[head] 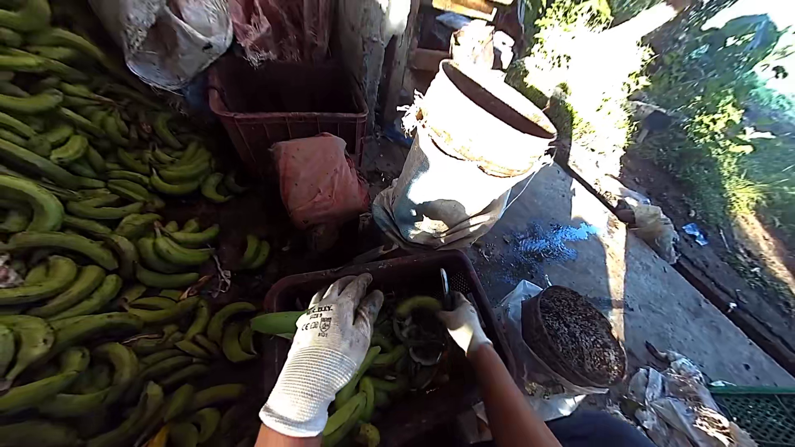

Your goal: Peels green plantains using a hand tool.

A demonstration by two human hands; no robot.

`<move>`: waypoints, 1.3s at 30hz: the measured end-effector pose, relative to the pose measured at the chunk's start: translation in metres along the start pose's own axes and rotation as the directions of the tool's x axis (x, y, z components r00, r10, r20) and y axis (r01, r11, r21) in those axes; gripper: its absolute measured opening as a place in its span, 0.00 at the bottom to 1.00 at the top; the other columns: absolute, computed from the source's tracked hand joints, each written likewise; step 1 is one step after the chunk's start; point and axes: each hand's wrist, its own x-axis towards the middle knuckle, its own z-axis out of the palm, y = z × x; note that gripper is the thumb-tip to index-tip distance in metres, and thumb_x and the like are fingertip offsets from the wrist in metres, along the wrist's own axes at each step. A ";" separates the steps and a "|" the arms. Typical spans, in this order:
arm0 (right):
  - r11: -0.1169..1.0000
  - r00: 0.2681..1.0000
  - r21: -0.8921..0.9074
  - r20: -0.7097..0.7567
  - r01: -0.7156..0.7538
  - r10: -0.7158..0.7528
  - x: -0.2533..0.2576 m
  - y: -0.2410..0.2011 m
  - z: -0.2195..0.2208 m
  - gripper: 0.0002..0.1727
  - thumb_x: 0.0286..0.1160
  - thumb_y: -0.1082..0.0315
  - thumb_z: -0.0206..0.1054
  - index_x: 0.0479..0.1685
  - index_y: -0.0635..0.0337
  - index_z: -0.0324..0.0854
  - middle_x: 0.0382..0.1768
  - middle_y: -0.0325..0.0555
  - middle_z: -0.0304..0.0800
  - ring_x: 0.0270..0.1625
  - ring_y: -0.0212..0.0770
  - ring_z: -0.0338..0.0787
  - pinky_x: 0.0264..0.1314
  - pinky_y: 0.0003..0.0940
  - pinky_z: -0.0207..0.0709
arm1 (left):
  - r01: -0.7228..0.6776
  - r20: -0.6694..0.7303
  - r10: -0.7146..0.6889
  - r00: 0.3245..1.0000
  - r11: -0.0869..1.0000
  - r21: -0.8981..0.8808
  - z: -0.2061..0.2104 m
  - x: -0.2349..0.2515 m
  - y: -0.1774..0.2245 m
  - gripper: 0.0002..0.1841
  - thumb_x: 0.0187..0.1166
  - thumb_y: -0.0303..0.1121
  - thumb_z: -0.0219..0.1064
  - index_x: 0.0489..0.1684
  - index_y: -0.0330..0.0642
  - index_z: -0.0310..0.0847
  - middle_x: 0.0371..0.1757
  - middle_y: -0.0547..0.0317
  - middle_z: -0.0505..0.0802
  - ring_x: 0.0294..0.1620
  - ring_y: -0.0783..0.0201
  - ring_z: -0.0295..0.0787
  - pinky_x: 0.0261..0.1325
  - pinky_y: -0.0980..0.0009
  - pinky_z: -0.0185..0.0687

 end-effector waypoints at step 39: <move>0.885 0.884 0.114 -0.189 0.452 -0.427 -0.096 -0.030 -0.129 0.27 0.77 0.38 0.66 0.63 0.47 0.84 0.52 0.39 0.92 0.52 0.36 0.91 0.59 0.47 0.86 | 0.360 0.362 0.046 0.931 0.036 -0.932 0.102 -0.019 0.064 0.29 0.92 0.56 0.45 0.60 0.36 0.76 0.32 0.46 0.87 0.22 0.59 0.84 0.20 0.66 0.83</move>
